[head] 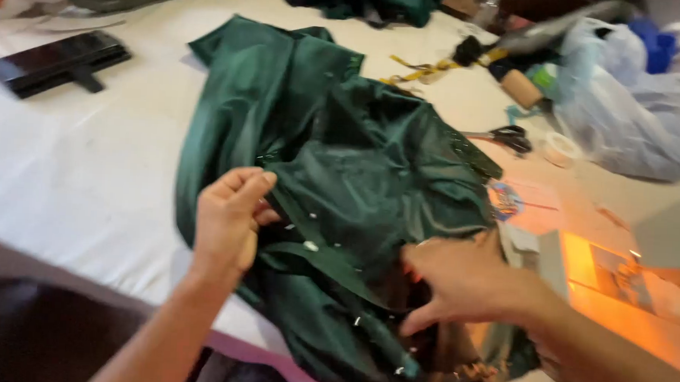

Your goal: The person aligns a dark green satin fabric on a white table and secures it with straight pins. They repeatedly pick up pins from a nearby container and insert them into the fabric layers to hold them in place.

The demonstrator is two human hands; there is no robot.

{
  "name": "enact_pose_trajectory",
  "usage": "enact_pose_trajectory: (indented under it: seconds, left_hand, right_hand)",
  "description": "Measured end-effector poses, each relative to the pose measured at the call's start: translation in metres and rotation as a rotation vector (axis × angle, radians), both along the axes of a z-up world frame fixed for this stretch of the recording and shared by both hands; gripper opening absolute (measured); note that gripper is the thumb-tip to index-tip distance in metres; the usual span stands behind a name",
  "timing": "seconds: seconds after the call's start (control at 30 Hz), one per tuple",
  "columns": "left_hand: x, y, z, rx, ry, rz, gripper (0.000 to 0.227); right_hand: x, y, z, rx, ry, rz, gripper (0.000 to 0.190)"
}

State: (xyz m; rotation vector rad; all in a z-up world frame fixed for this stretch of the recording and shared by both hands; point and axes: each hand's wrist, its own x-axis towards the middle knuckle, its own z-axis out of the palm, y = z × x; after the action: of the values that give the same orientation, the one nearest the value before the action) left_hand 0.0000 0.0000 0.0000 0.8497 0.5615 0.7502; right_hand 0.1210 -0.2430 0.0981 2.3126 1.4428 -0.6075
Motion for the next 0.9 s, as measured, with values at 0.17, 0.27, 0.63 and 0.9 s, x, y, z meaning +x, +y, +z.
enact_pose_trajectory:
  seconds: [0.17, 0.27, 0.63, 0.9]
  left_hand:
    - [0.037, 0.020, 0.016, 0.225, 0.092, -0.213, 0.010]
    - [0.045, 0.012, 0.037, 0.333, 0.175, -0.281, 0.011]
    - [0.036, 0.000, 0.017, 0.133, 0.142, -0.117, 0.016]
    - [0.039, 0.000, 0.011, -0.010, 0.021, -0.134, 0.024]
  right_hand:
    - [-0.030, -0.025, -0.020, 0.057, 0.319, -0.041, 0.050]
    - [-0.006, -0.039, 0.001, 0.156, 0.487, -0.057, 0.047]
    - [0.257, -0.075, -0.063, 0.164, -0.389, -0.580, 0.023]
    - [0.309, -0.085, -0.119, 0.088, -0.541, -0.767, 0.025]
